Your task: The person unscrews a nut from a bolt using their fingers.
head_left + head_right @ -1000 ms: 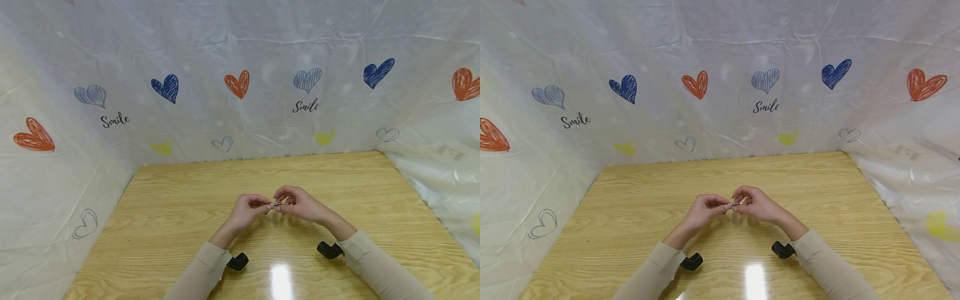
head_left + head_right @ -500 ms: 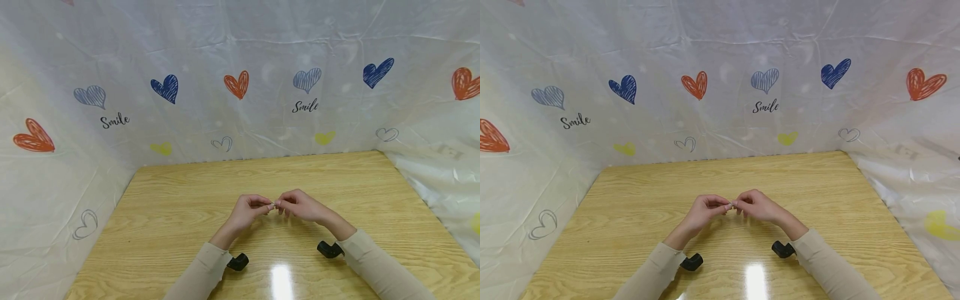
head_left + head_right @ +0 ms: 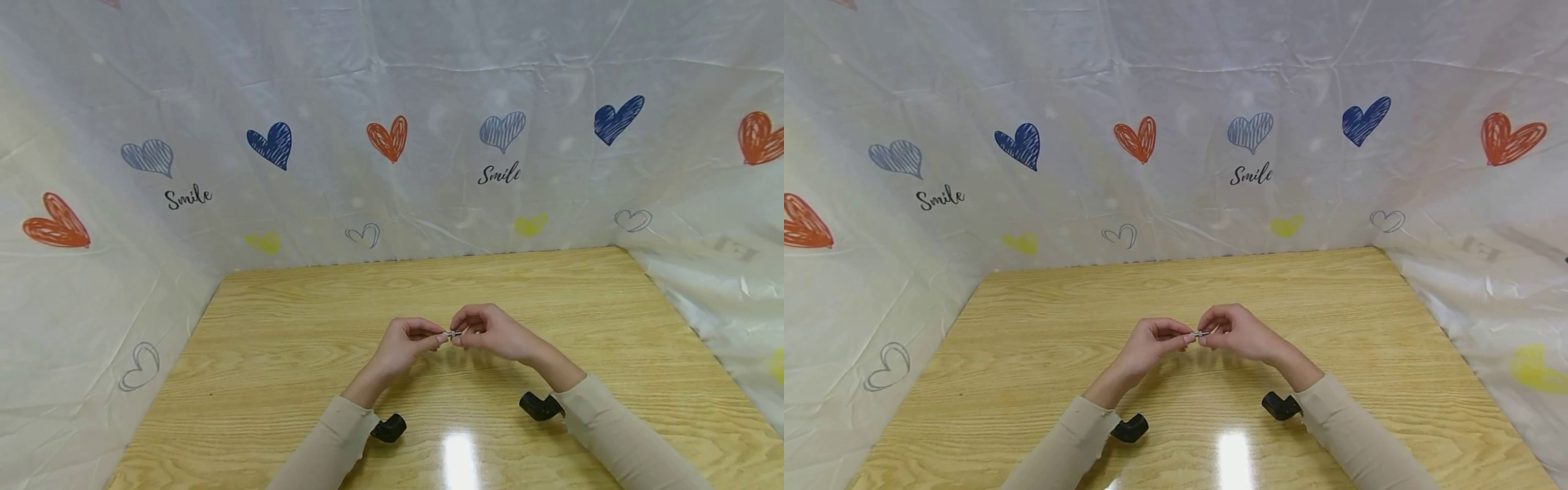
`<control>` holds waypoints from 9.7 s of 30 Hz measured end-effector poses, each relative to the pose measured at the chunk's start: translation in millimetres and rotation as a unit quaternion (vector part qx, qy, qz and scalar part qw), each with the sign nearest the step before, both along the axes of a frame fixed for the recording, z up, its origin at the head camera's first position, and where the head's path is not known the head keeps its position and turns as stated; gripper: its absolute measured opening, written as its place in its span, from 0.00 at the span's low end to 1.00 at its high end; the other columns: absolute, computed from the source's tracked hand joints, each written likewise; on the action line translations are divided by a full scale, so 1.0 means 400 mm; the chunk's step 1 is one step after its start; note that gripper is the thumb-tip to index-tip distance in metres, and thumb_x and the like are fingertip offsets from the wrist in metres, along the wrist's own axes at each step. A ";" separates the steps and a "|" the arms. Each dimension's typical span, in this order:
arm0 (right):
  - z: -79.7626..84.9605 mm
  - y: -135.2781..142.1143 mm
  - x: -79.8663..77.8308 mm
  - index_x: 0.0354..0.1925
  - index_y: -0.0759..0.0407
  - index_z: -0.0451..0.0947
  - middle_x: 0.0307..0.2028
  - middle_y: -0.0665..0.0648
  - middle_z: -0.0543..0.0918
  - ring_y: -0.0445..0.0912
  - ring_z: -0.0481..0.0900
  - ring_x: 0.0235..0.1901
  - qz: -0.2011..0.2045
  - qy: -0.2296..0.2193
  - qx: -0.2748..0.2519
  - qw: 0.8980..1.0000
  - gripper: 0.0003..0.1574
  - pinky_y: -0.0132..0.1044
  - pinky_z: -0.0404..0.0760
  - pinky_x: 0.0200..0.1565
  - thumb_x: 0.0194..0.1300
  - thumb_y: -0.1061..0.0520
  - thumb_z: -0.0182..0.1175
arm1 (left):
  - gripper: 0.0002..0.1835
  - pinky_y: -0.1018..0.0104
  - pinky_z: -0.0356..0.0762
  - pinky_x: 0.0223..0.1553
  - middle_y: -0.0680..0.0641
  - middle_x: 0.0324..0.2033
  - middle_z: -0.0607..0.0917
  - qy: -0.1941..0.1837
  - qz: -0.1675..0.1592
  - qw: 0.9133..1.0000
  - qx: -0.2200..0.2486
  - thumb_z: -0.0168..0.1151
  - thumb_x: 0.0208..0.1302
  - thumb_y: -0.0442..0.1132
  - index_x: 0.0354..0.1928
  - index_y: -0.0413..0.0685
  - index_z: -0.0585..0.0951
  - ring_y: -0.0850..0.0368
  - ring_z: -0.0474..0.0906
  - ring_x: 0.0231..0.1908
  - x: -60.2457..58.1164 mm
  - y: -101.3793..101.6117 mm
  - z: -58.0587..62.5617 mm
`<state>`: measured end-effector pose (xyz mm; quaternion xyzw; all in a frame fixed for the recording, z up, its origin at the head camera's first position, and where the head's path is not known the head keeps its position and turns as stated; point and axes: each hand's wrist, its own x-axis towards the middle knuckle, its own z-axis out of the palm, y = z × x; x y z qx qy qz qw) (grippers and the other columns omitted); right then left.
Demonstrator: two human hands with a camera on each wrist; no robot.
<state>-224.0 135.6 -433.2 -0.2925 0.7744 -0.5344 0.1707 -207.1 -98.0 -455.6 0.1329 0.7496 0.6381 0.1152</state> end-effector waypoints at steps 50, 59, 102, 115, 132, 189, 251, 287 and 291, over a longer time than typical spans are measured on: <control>-0.007 0.000 -0.005 0.45 0.66 0.86 0.39 0.68 0.86 0.70 0.78 0.35 -0.001 -0.013 0.036 0.999 0.22 0.35 0.74 0.28 0.81 0.50 0.54 | 0.09 0.45 0.83 0.50 0.46 0.39 0.88 -0.002 0.001 1.000 0.002 0.70 0.68 0.38 0.45 0.40 0.88 0.36 0.83 0.44 0.000 0.002 0.003; -0.006 0.004 -0.007 0.50 0.59 0.84 0.41 0.69 0.86 0.69 0.78 0.36 -0.004 -0.013 0.014 1.000 0.13 0.39 0.75 0.29 0.77 0.54 0.59 | 0.09 0.43 0.82 0.49 0.47 0.38 0.88 -0.005 0.001 1.000 0.004 0.70 0.68 0.37 0.46 0.40 0.88 0.53 0.83 0.37 -0.002 -0.001 0.006; -0.002 0.005 0.003 0.54 0.62 0.81 0.44 0.62 0.85 0.69 0.81 0.43 0.002 0.007 -0.017 1.000 0.16 0.59 0.84 0.45 0.72 0.58 0.66 | 0.08 0.46 0.83 0.51 0.47 0.38 0.89 -0.006 0.003 1.000 0.008 0.70 0.68 0.36 0.45 0.39 0.88 0.36 0.84 0.43 0.002 0.007 0.007; -0.009 0.006 -0.003 0.45 0.69 0.84 0.38 0.66 0.86 0.63 0.83 0.35 0.004 -0.008 0.049 0.999 0.26 0.51 0.82 0.36 0.83 0.50 0.48 | 0.08 0.48 0.84 0.50 0.46 0.40 0.89 -0.003 0.001 1.000 0.001 0.70 0.68 0.37 0.44 0.41 0.89 0.38 0.85 0.43 -0.001 0.010 0.006; -0.009 0.010 -0.004 0.58 0.63 0.76 0.43 0.67 0.83 0.67 0.82 0.38 0.003 -0.018 0.011 1.000 0.20 0.56 0.84 0.39 0.74 0.54 0.63 | 0.08 0.45 0.82 0.52 0.44 0.39 0.89 -0.008 -0.003 1.000 0.008 0.70 0.68 0.37 0.45 0.40 0.88 0.34 0.83 0.45 0.000 0.007 0.006; -0.005 0.010 0.000 0.51 0.67 0.82 0.40 0.70 0.85 0.70 0.79 0.36 0.006 -0.013 0.032 0.999 0.18 0.42 0.78 0.31 0.80 0.54 0.55 | 0.08 0.46 0.84 0.49 0.47 0.39 0.89 0.005 -0.001 1.000 0.004 0.70 0.68 0.37 0.44 0.40 0.89 0.37 0.85 0.42 -0.001 0.012 0.003; 0.002 0.013 0.005 0.53 0.62 0.80 0.41 0.67 0.84 0.66 0.81 0.37 -0.007 -0.021 0.023 0.999 0.16 0.55 0.83 0.40 0.77 0.52 0.59 | 0.08 0.45 0.83 0.50 0.46 0.40 0.89 -0.003 -0.008 1.000 0.007 0.70 0.68 0.37 0.45 0.40 0.89 0.35 0.83 0.44 0.002 0.017 0.013; -0.005 0.016 0.010 0.44 0.70 0.83 0.35 0.66 0.86 0.64 0.80 0.32 -0.012 -0.041 0.044 0.998 0.24 0.34 0.73 0.27 0.82 0.50 0.50 | 0.08 0.45 0.83 0.50 0.46 0.39 0.89 -0.002 -0.005 1.000 0.001 0.70 0.68 0.37 0.44 0.41 0.89 0.34 0.84 0.44 0.001 0.022 0.003; -0.005 0.020 0.006 0.48 0.68 0.83 0.37 0.70 0.85 0.71 0.76 0.33 -0.007 -0.041 0.035 0.999 0.19 0.33 0.72 0.26 0.81 0.53 0.54 | 0.08 0.46 0.83 0.49 0.47 0.39 0.88 -0.001 -0.004 1.000 -0.001 0.70 0.68 0.37 0.44 0.41 0.89 0.40 0.85 0.41 0.001 0.021 0.003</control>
